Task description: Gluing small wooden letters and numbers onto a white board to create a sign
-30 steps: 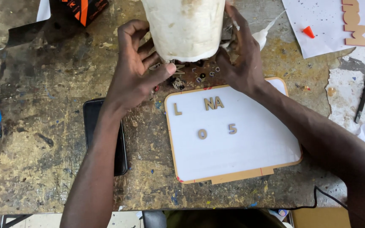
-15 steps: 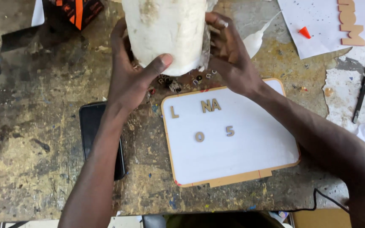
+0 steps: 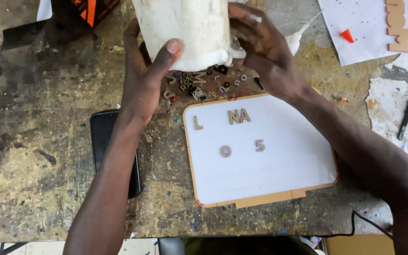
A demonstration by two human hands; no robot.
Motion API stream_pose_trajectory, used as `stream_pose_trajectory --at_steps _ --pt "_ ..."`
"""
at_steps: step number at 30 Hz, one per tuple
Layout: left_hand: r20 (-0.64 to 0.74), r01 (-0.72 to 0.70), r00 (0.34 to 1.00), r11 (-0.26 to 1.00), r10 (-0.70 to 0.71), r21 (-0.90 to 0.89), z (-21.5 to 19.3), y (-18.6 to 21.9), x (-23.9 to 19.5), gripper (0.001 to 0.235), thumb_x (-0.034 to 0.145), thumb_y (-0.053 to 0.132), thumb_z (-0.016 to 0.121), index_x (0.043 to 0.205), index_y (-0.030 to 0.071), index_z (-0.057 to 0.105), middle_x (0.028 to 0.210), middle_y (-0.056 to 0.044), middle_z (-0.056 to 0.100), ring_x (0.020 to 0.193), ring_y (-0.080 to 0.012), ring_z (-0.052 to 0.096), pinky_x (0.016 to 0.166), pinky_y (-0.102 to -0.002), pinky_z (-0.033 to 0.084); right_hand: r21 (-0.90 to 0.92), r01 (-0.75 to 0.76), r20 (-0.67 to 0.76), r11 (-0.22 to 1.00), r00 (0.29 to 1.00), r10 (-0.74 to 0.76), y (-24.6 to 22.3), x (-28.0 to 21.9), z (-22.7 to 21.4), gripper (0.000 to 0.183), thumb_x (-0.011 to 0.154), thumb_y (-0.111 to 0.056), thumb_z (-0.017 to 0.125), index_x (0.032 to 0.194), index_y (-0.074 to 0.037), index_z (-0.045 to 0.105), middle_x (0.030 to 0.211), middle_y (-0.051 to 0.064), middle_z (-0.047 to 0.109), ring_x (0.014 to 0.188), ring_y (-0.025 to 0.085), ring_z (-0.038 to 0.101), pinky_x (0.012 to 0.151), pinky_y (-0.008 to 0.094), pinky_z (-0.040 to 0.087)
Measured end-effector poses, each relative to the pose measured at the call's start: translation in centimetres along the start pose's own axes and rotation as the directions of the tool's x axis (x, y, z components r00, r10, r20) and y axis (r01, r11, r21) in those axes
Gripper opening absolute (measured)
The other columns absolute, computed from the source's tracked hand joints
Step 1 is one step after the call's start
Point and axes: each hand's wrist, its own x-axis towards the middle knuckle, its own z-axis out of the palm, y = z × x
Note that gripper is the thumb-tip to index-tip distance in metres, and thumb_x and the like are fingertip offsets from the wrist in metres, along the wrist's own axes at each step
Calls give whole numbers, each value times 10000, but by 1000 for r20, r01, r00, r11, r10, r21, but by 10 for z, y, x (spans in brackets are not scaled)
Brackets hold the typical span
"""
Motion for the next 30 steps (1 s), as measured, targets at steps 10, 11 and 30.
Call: stream_pose_trajectory --at_steps 10,11,30 --pt "-148 222 962 973 -229 -61 -4 -6 4 1340 831 896 762 1715 173 62 1819 -262 254 1664 -452 457 1202 -589 719 -162 -63 -85 985 995 50 -11 -5 5 686 1116 193 495 1694 -128 311 1735 209 429 1650 408 479 1247 494 566" --pt "-203 336 913 935 -353 -118 -5 -9 6 1578 699 961 739 1754 150 -108 1906 -258 48 1739 -427 310 1172 -547 722 -224 -28 -137 974 991 -3 -6 -7 7 695 1147 156 528 1722 -157 295 1784 175 405 1758 368 386 1391 529 502" --pt "-49 402 830 658 -555 -637 3 42 11 1308 524 760 753 1688 215 510 1706 -130 648 1425 -397 754 985 -535 752 -553 9 -138 833 985 -102 -29 -3 33 349 1193 -25 579 1540 -8 550 1560 208 459 1457 341 558 1111 452 614"
